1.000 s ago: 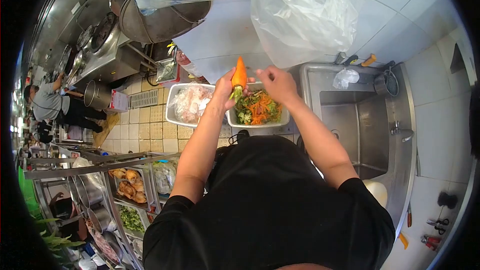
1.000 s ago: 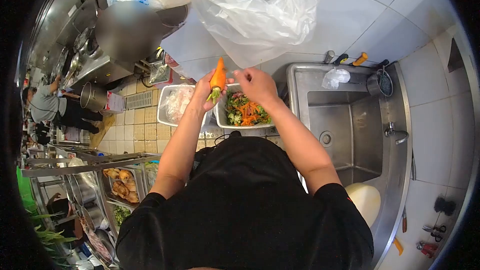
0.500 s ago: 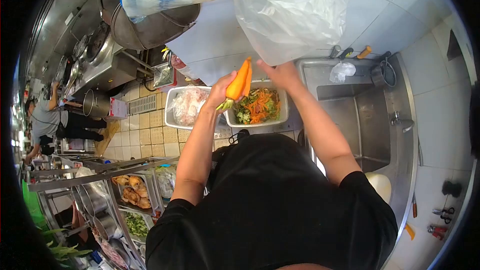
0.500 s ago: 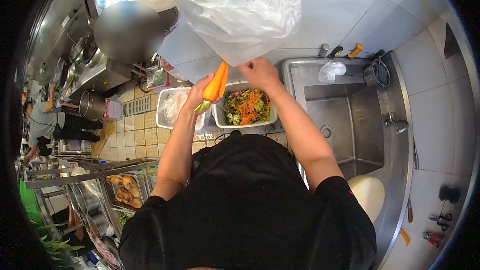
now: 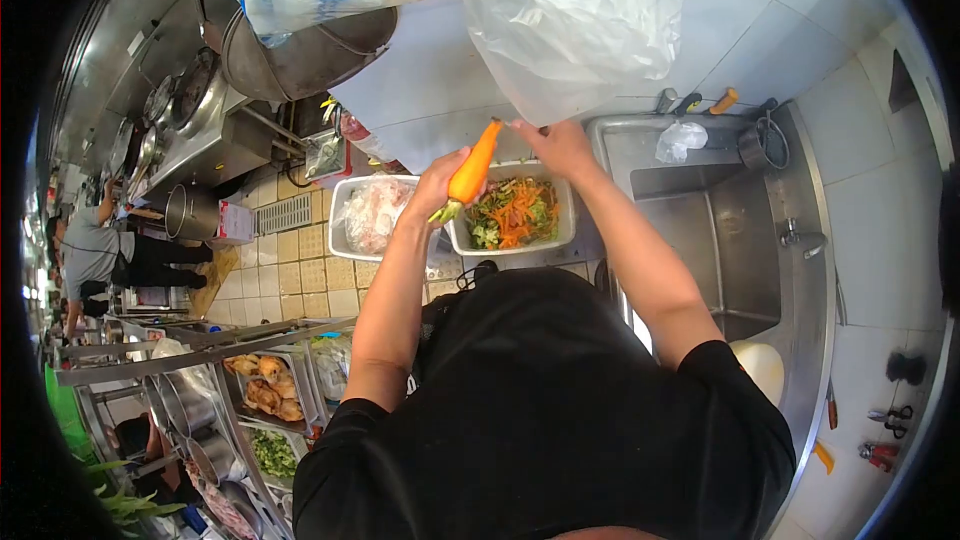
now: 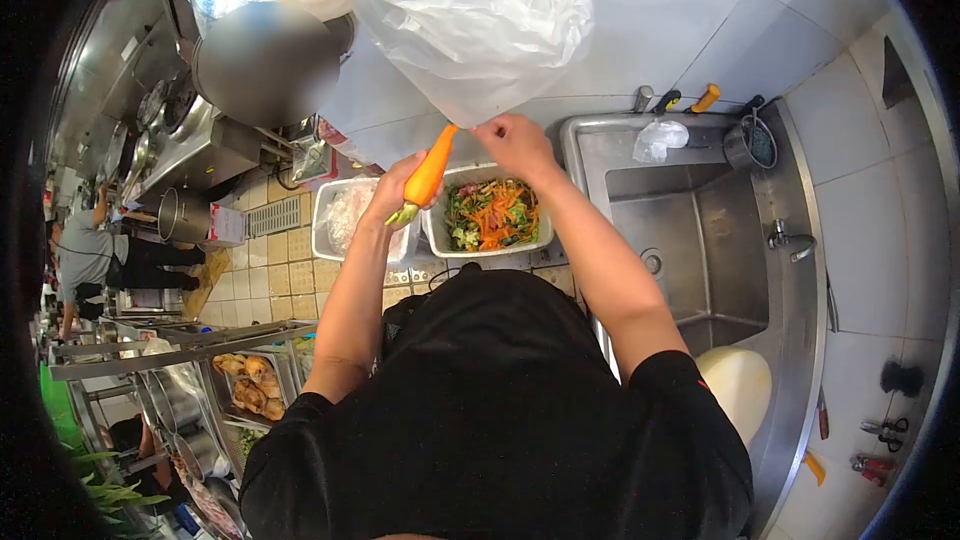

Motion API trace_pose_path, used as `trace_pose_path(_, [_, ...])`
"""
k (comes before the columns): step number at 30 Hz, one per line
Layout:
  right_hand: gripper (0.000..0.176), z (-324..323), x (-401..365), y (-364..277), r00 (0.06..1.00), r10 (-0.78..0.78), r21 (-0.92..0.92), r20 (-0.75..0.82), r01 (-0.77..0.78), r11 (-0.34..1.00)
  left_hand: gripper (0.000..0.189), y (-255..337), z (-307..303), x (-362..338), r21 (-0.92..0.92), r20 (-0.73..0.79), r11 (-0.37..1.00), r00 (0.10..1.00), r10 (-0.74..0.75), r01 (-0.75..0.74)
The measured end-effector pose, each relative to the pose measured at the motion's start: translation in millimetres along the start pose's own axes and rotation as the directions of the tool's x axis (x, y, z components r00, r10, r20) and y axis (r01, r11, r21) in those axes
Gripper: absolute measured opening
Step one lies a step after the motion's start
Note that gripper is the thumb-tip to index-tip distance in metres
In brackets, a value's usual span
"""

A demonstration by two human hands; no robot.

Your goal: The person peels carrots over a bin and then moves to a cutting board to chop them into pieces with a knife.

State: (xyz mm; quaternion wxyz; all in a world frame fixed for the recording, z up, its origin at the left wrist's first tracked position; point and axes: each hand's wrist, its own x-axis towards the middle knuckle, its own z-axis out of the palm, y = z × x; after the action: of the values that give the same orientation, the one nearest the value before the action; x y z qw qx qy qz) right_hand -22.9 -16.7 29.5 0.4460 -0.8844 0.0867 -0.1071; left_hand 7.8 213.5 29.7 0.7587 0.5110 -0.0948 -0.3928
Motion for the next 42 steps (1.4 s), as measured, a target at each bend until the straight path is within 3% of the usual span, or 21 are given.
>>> trace_pose_path(3, [0.044, -1, 2, 8, 0.998, -0.014, 0.005, -0.058, 0.014, 1.0, 0.042, 2, -1, -5, 0.012, 0.037, 1.0, 0.999, -0.009, 0.009])
trace_pose_path(5, [0.044, -4, -8, -4, 0.998, -0.005, 0.029, -0.07, 0.007, 1.0, 0.045, 2, 2, -5, 0.07, -0.034, 0.997, 0.999, 0.008, -0.005])
trace_pose_path(7, [0.044, -11, -25, -40, 0.981, 0.116, -0.055, 0.155, -0.109, 0.993, 0.046, 0, 4, -1, 0.093, -0.083, 0.996, 0.997, -0.001, 0.008])
trace_pose_path(8, [0.044, -10, -26, -39, 0.98, 0.117, -0.054, 0.159, -0.11, 0.993, 0.049, -1, 4, -1, 0.117, -0.13, 0.993, 0.991, -0.011, 0.026])
trace_pose_path(11, [0.043, -4, -19, -26, 0.989, 0.105, -0.116, 0.101, -0.093, 0.989, 0.052, -2, -5, -2, 0.193, -0.092, 0.981, 0.996, 0.021, -0.003])
trace_pose_path(13, [0.043, -3, -7, -4, 0.994, 0.049, -0.14, -0.095, -0.062, 0.988, 0.052, 0, -6, -10, 0.189, -0.055, 0.982, 0.998, 0.021, -0.01])
trace_pose_path(15, [0.042, -5, -8, 1, 0.993, 0.04, -0.102, -0.114, -0.052, 0.993, 0.052, 4, -4, -14, 0.185, -0.017, 0.983, 1.0, 0.025, -0.021])
trace_pose_path(18, [0.041, -4, -21, -14, 0.996, 0.046, -0.062, -0.078, -0.051, 0.997, 0.055, 2, 4, -14, 0.108, -0.059, 0.994, 0.998, 0.0, 0.007])
trace_pose_path(20, [0.04, -4, -34, -34, 0.998, 0.056, -0.061, -0.033, -0.058, 0.996, 0.05, -5, 5, -4, -0.124, -0.144, 0.99, 0.985, -0.09, 0.072])
trace_pose_path(23, [0.041, 5, -53, -54, 0.992, 0.05, 0.0, 0.117, -0.05, 0.999, 0.043, -26, -11, 14, -0.243, -0.125, 0.966, 0.984, -0.127, 0.093])
trace_pose_path(24, [0.041, 9, -58, -58, 0.991, 0.002, 0.027, 0.134, -0.005, 1.0, 0.043, -26, -6, 16, -0.242, -0.124, 0.966, 0.984, -0.125, 0.092])
trace_pose_path(26, [0.041, 11, -62, -58, 0.988, -0.042, 0.055, 0.146, 0.035, 0.998, 0.038, -28, 5, 19, -0.301, -0.277, 0.953, 0.952, -0.129, 0.042])
trace_pose_path(27, [0.04, 11, -62, -57, 0.986, -0.1, -0.017, 0.135, 0.103, 0.995, 0.037, -28, 6, 21, -0.24, -0.311, 0.97, 0.943, -0.117, 0.041])
trace_pose_path(29, [0.039, 10, -61, -57, 0.98, -0.157, -0.089, 0.126, 0.169, 0.982, 0.038, -31, 9, 21, -0.267, -0.28, 0.963, 0.954, -0.109, 0.032])
trace_pose_path(31, [0.039, 3, -55, -53, 0.971, -0.087, -0.028, 0.223, 0.095, 0.995, 0.038, -25, 12, 20, -0.292, -0.246, 0.956, 0.964, -0.101, 0.026])
trace_pose_path(32, [0.039, -1, -50, -52, 0.972, -0.084, -0.028, 0.218, 0.092, 0.995, 0.04, -23, 6, 19, -0.273, -0.146, 0.96, 0.984, -0.101, 0.058])
trace_pose_path(34, [0.041, -10, -36, -50, 0.957, 0.106, -0.082, 0.271, -0.087, 0.993, 0.042, -14, 5, 14, -0.244, -0.034, 0.965, 0.994, -0.106, 0.095])
trace_pose_path(36, [0.049, -3, -14, -15, 0.979, 0.08, -0.009, 0.189, -0.08, 0.997, 0.041, -4, 9, 0, -0.073, -0.049, 0.995, 0.996, -0.072, 0.069])
trace_pose_path(38, [0.048, -2, 3, 11, 0.999, 0.05, -0.056, -0.01, -0.05, 0.997, 0.044, -3, 4, 0, -0.039, -0.009, 0.998, 0.999, -0.051, 0.051])
trace_pose_path(40, [0.047, -3, 5, 19, 0.997, 0.049, -0.064, -0.06, -0.052, 0.997, 0.044, -1, 9, 0, 0.078, -0.098, 0.997, 0.995, -0.014, 0.022])
trace_pose_path(42, [0.046, -3, 7, 16, 0.994, 0.036, -0.08, -0.1, -0.044, 0.996, 0.042, 0, 12, 5, 0.052, -0.165, 0.999, 0.986, 0.006, 0.003])
